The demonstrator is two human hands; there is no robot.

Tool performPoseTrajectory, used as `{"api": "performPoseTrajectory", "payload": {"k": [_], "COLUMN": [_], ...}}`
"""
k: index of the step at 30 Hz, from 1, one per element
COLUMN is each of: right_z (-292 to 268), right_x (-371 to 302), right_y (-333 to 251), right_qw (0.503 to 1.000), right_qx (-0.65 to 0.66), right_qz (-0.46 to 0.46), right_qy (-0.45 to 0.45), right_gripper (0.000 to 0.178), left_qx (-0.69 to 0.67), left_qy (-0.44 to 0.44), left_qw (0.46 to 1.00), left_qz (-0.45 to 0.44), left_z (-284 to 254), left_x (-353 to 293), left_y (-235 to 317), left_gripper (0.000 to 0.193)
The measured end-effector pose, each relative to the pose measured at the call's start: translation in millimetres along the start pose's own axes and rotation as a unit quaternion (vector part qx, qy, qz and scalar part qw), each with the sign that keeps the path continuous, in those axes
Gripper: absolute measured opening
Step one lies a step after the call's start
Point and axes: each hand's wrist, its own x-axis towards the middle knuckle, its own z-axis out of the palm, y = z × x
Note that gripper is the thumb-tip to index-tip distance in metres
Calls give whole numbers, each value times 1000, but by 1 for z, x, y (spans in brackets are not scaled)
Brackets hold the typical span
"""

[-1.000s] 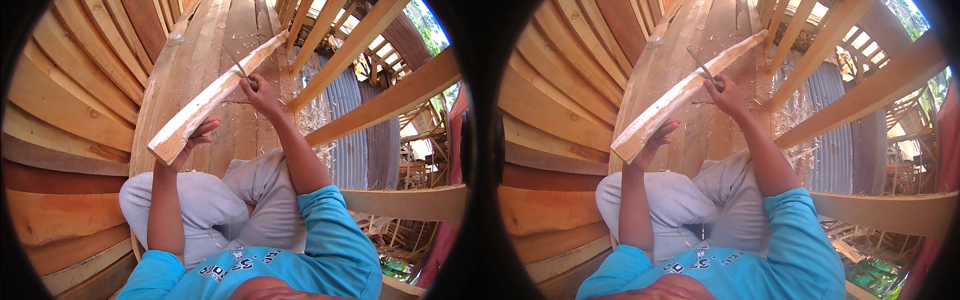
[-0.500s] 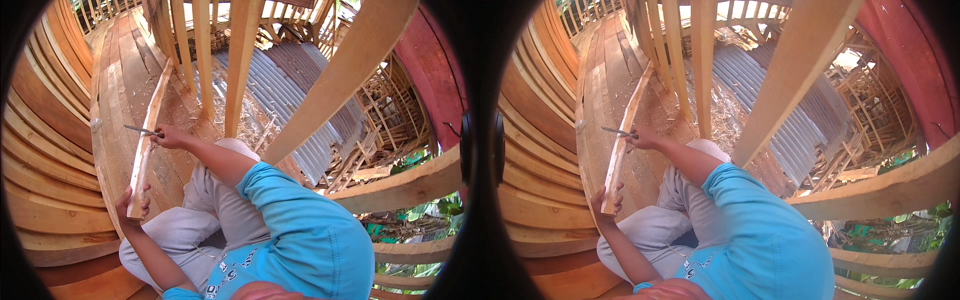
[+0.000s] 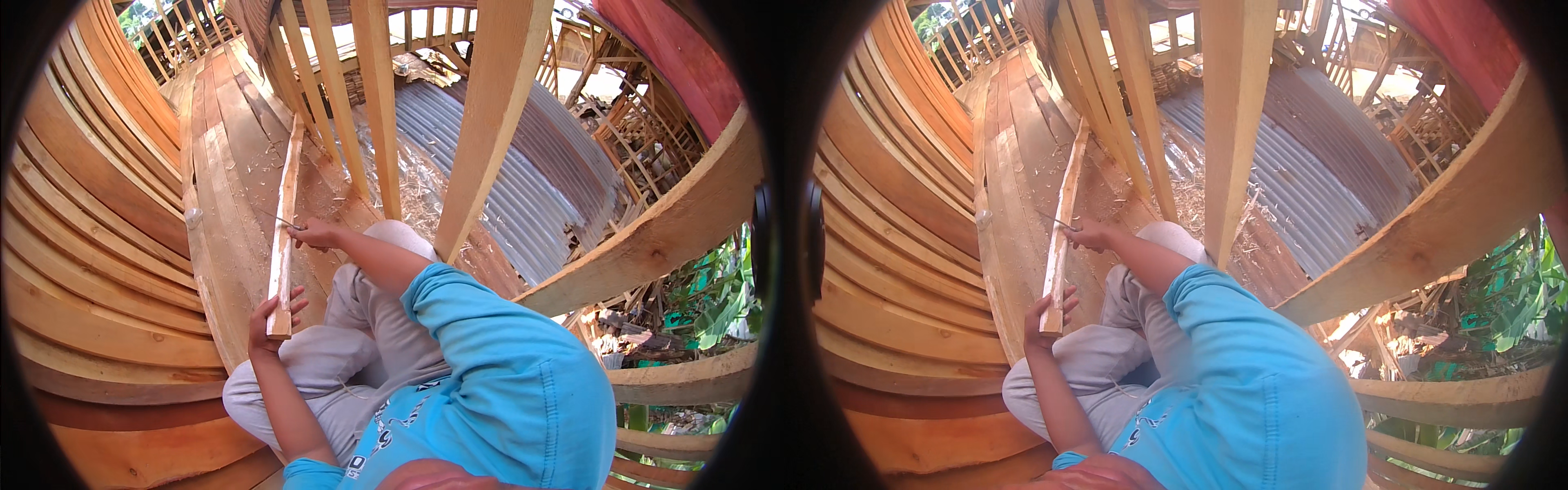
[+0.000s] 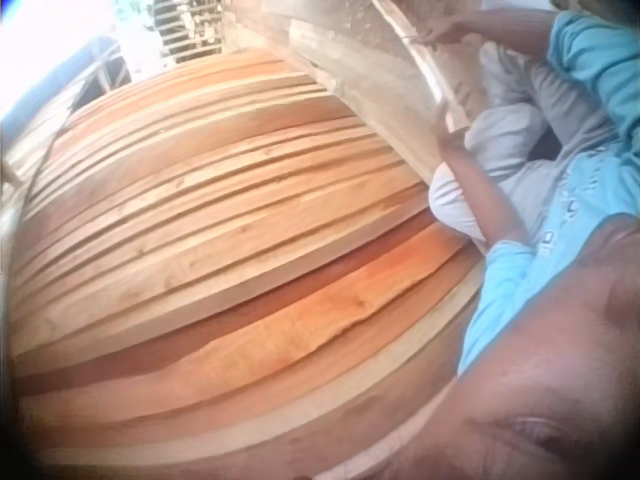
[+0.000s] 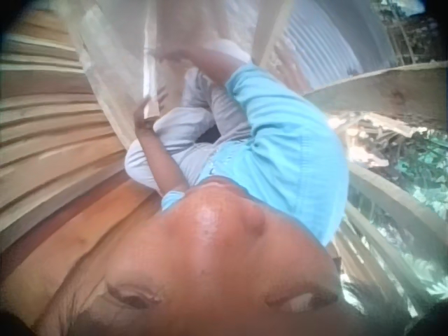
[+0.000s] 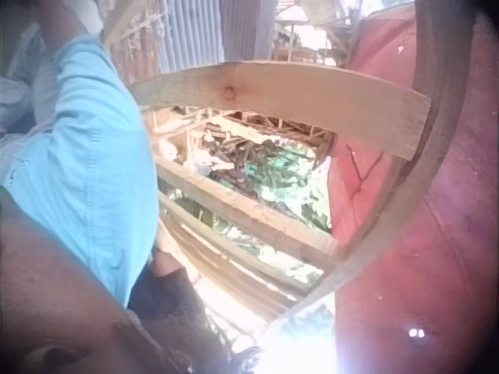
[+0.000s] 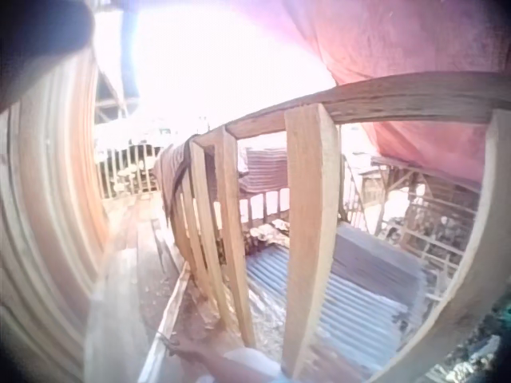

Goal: The person sits on a wooden floor and uses a knife to shave and shape a long, curved piece of wood. They hold the wood with their left hand and repeatedly scrape the surface with the knife in their right hand, creating wood shavings.

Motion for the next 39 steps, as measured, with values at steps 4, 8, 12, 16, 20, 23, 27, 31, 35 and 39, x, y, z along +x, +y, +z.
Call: {"api": "performPoseTrajectory", "payload": {"k": [4,8,12,16,20,23,27,31,35,39], "right_z": [2,2,2,3,-5,11,11,4,3,3], "right_x": [6,-2,11,19,24,9,-2,-1,10,14], "right_y": [8,9,3,5,15,1,-6,-6,0,-4], "right_qw": [1000,998,990,987,999,999,999,999,998,992], "right_qx": [8,55,125,150,51,47,13,-5,-15,-75], "right_qz": [11,4,24,17,11,-1,-3,-23,-29,-44], "right_qy": [-8,-12,-56,-55,-10,-10,31,44,51,88], "right_gripper": [70,64,56,50,47,46,42,38,46,47], "left_qx": [8,22,-18,-100,-69,-69,-70,-93,-112,-123], "left_qy": [-15,-7,-13,-60,27,59,68,93,120,113], "left_qw": [1000,1000,1000,993,997,996,995,991,986,986], "left_qz": [4,-9,7,19,-10,-21,7,13,12,5], "left_z": [4,5,-5,-4,-9,-31,-24,-19,-19,-14], "left_x": [-1,3,-3,-9,2,4,4,6,7,6], "left_y": [3,-2,1,6,2,-13,-19,-26,-23,-17], "left_gripper": [64,61,60,64,60,51,52,53,56,59]}}
